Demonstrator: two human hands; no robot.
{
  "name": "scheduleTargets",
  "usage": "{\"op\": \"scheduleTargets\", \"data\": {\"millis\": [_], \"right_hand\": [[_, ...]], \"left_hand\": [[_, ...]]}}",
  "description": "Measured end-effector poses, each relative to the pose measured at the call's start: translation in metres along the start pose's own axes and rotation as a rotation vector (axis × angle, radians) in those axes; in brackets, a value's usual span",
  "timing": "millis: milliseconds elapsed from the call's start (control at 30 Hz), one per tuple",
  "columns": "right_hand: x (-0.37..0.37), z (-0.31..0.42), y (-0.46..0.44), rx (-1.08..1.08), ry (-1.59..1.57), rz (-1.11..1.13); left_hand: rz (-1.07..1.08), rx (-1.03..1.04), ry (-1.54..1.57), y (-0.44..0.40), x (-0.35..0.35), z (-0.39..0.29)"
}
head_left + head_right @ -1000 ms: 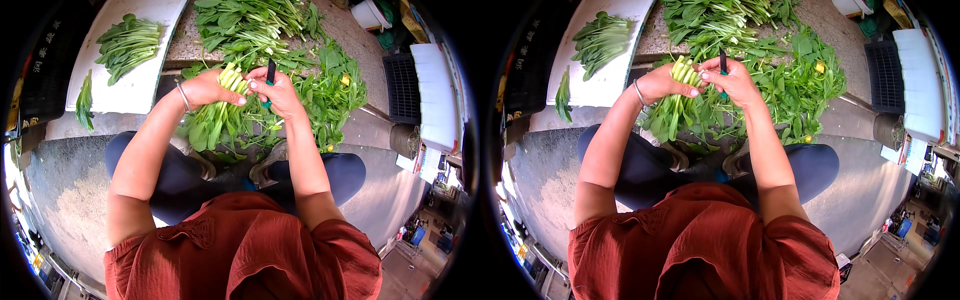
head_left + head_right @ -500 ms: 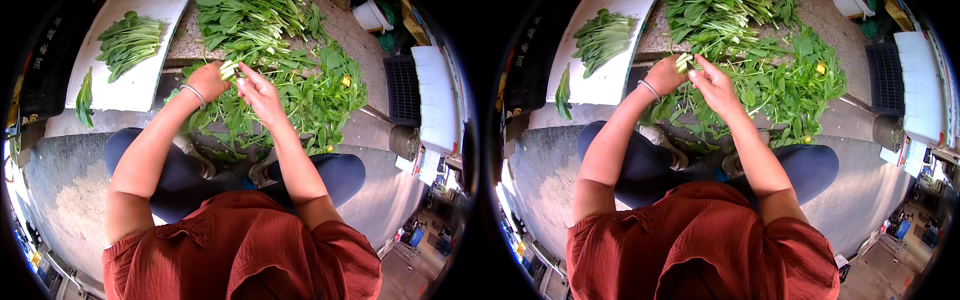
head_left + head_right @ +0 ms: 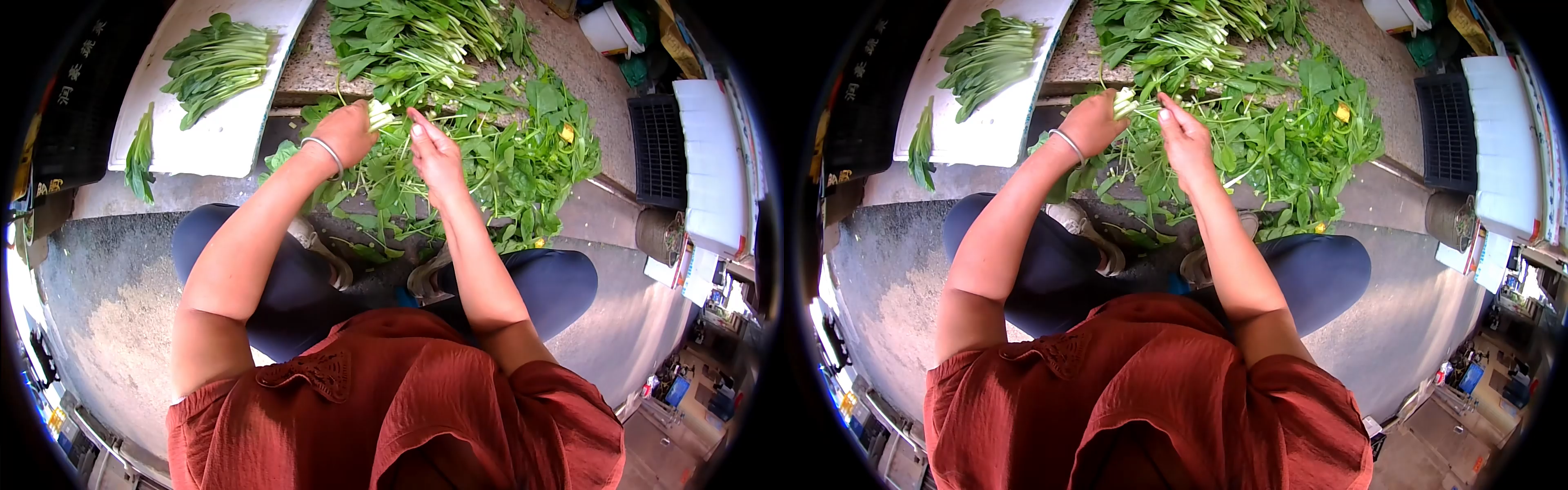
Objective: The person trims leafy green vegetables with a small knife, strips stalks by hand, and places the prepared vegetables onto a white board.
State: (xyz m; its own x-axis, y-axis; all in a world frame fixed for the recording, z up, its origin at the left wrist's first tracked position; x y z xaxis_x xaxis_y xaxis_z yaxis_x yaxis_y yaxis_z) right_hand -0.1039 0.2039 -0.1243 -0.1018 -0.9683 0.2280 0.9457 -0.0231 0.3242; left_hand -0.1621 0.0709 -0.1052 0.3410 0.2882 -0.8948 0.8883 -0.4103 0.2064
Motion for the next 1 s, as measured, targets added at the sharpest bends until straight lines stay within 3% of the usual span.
{"op": "scheduleTargets", "data": {"millis": [33, 233, 367, 433, 567, 633, 667, 833, 900, 1000], "right_hand": [[-0.008, -0.01, 0.0, 0.1, -0.133, -0.036], [-0.021, -0.017, 0.002, 0.099, 0.009, -0.179], [-0.056, 0.02, -0.038, -0.237, 0.009, -0.351], [-0.071, 0.038, -0.056, -0.278, 0.062, -0.46], [-0.079, 0.053, -0.095, -0.321, 0.253, -0.467], [-0.082, 0.051, -0.118, -0.424, 0.634, -0.451], [-0.089, 0.04, -0.13, -0.329, 0.594, -0.408], [-0.071, 0.046, -0.111, -0.364, 0.503, -0.314], [-0.047, 0.052, -0.084, -0.394, 0.516, -0.164], [-0.023, 0.048, -0.041, -0.309, 0.481, -0.008]], "left_hand": [[-0.003, -0.002, 0.0, 0.0, -0.001, 0.001], [-0.067, 0.055, 0.027, 0.006, -0.014, -0.006], [-0.144, 0.043, 0.131, 0.006, -0.028, -0.007], [-0.162, 0.038, 0.159, 0.007, -0.027, -0.006], [-0.153, 0.034, 0.109, 0.005, -0.026, -0.005], [-0.169, 0.061, 0.1, 0.006, -0.031, -0.008], [-0.138, 0.065, 0.098, 0.005, -0.031, -0.009], [-0.144, 0.029, 0.044, 0.006, -0.04, -0.011], [-0.116, -0.006, -0.009, 0.007, -0.036, -0.009], [-0.661, 0.343, -0.153, 0.024, -0.062, -0.034]]}}
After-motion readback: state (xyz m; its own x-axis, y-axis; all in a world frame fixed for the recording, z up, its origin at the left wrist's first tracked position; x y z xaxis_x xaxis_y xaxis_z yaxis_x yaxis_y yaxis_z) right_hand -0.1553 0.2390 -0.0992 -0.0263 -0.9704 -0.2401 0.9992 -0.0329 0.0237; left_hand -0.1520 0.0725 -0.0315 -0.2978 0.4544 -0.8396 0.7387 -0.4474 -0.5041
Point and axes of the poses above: each hand's wrist, its own y-axis away from the middle knuckle, its own x-axis out of the palm, z = x × y, the point moved 8 cm from there along -y, towards the middle knuckle, and after that the axes turned 13 degrees about -y, right-handed, at the moved point
